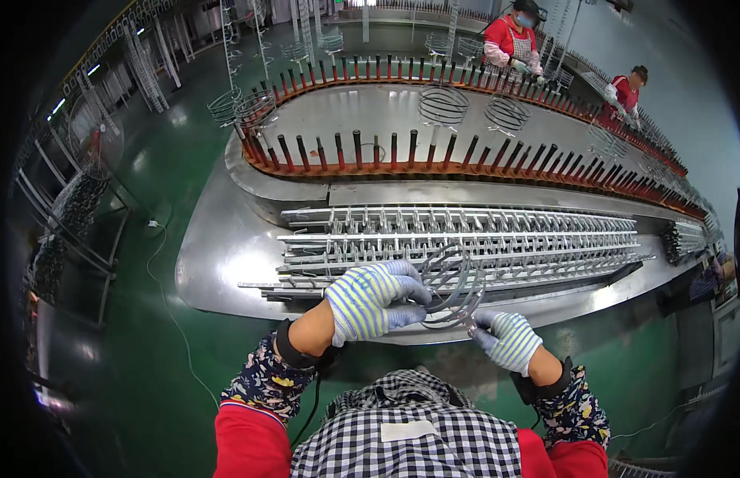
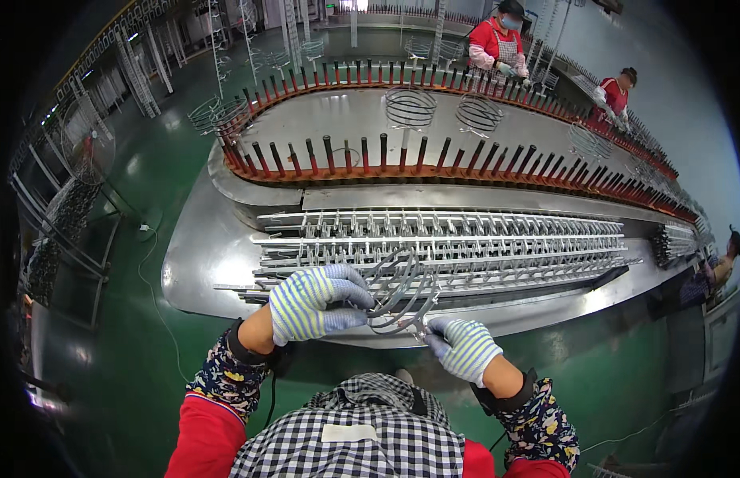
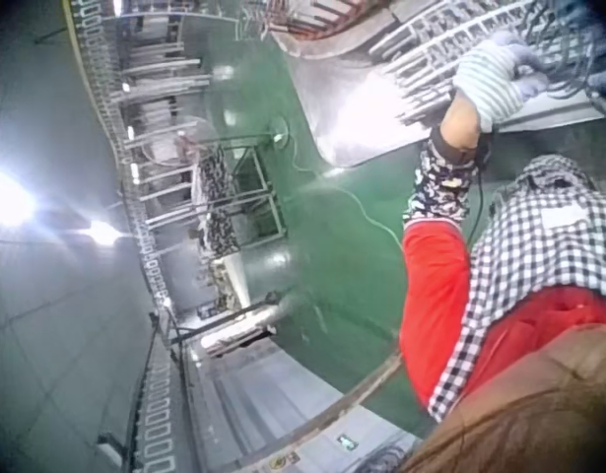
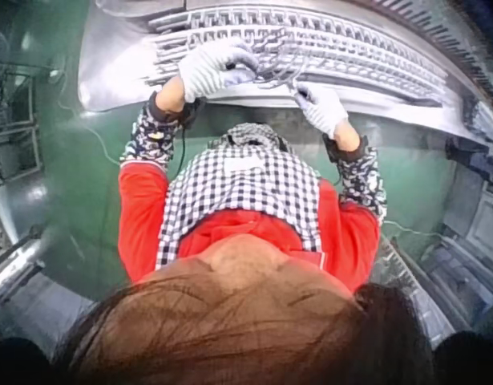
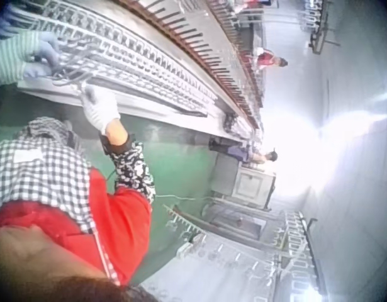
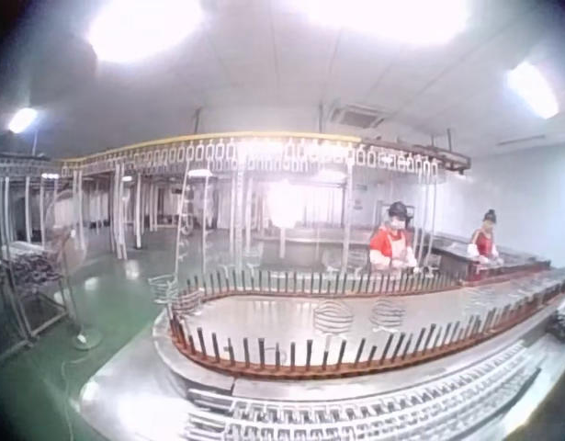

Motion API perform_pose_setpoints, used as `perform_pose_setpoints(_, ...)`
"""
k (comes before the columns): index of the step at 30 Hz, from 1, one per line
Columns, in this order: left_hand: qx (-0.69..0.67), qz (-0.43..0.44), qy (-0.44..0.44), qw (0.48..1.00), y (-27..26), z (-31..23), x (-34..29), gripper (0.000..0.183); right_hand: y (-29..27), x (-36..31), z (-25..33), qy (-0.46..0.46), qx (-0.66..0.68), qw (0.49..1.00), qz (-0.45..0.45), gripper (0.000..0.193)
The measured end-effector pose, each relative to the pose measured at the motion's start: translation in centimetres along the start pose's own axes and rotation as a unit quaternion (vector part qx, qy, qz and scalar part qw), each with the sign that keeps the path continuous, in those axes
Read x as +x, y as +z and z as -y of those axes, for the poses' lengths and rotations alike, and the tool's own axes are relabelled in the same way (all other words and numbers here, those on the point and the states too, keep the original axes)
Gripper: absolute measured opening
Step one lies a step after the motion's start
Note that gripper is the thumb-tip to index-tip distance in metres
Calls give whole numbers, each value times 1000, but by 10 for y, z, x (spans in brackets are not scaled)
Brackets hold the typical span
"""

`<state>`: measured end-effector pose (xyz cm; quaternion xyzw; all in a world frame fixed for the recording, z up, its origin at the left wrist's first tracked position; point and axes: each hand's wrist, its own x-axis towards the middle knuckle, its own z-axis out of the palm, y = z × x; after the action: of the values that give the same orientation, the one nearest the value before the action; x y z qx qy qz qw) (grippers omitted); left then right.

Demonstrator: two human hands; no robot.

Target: Manually assemble circular metal parts onto a moving production line and hang them on a conveyor system.

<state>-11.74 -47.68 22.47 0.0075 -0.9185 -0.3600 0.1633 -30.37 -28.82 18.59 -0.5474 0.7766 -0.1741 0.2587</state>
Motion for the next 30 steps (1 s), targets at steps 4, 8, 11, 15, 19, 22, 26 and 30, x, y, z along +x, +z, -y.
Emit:
perform_pose_setpoints(4, -11, 12, 22, 1000, 2, -6, -2, 16, 1, -8, 5, -1, 12, 1000, 6, 22)
perform_pose_setpoints(8, -10, 26, 5, 1000, 11, -13, -1, 15, 7, -8, -13, -45, 16, 999, -20, 23)
perform_pose_setpoints(11, -30, -1, 13, 999, 30, -17, 10, 15, -4, -14, -31, -74, 29, 997, -4, 23)
perform_pose_setpoints(15, -38, -18, -17, 999, 46, -42, 30, 14, -29, -29, -49, -74, 43, 996, -1, 23)
perform_pose_setpoints(19, -42, -40, -55, 997, 73, -62, 52, 14, -54, -42, -75, -71, 45, 996, 25, 23)
perform_pose_setpoints(22, -58, -59, -70, 994, 90, -66, 60, 14, -60, -46, -95, -69, 54, 995, 46, 23)
perform_pose_setpoints(26, -79, -84, -94, 989, 111, -78, 73, 13, -69, -52, -118, -61, 56, 994, 76, 24)
perform_pose_setpoints(30, -45, -126, -118, 984, 127, -100, 93, 20, -80, -58, -139, -80, 31, 993, 82, 25)
